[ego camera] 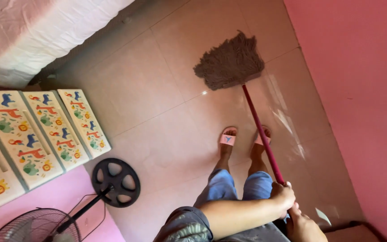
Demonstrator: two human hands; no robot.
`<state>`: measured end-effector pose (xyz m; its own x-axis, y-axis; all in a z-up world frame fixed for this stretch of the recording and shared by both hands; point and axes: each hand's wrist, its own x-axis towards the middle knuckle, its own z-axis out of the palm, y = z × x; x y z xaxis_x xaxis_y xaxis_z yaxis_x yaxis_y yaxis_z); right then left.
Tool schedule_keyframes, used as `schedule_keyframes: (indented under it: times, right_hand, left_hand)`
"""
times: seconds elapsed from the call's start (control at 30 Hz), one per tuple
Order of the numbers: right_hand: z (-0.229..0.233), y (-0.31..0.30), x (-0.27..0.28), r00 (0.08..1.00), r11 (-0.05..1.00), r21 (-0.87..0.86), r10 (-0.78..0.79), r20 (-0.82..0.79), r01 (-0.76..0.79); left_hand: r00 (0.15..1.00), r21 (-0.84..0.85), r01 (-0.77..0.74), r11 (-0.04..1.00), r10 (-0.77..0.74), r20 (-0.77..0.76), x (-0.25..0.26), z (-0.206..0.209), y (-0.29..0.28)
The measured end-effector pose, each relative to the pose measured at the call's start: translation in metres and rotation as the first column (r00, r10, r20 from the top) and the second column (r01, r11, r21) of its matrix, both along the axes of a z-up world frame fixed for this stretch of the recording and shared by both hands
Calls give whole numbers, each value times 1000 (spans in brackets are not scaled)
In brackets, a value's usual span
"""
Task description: The person mops the tiled floor of a bedroom using a red-handled mop. They move the mop back and forth across the floor, covering areas near a bed, a storage unit, and a standing fan.
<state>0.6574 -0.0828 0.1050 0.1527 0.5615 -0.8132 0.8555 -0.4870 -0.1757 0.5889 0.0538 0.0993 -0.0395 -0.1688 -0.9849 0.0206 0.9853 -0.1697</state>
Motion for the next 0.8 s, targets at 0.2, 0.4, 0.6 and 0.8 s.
schedule_keyframes:
  times: [0.2, 0.4, 0.6, 0.8]
  right_hand:
    - [44, 82, 28, 999, 987, -160, 14, -36, -19]
    - [49, 169, 30, 1000, 958, -286, 21, -23, -27]
    - [-10, 224, 34, 992, 992, 6, 129, -12, -129]
    - [19, 355, 20, 993, 980, 163, 120, -7, -117]
  left_hand:
    - [966, 152, 242, 958, -223, -132, 40, -39, 4]
    - [926, 258, 359, 897, -309, -215, 57, -98, 52]
    - [860, 330, 509, 795, -452, -238, 54, -140, 157]
    - [660, 463, 736, 494, -677, -327, 48, -238, 274]
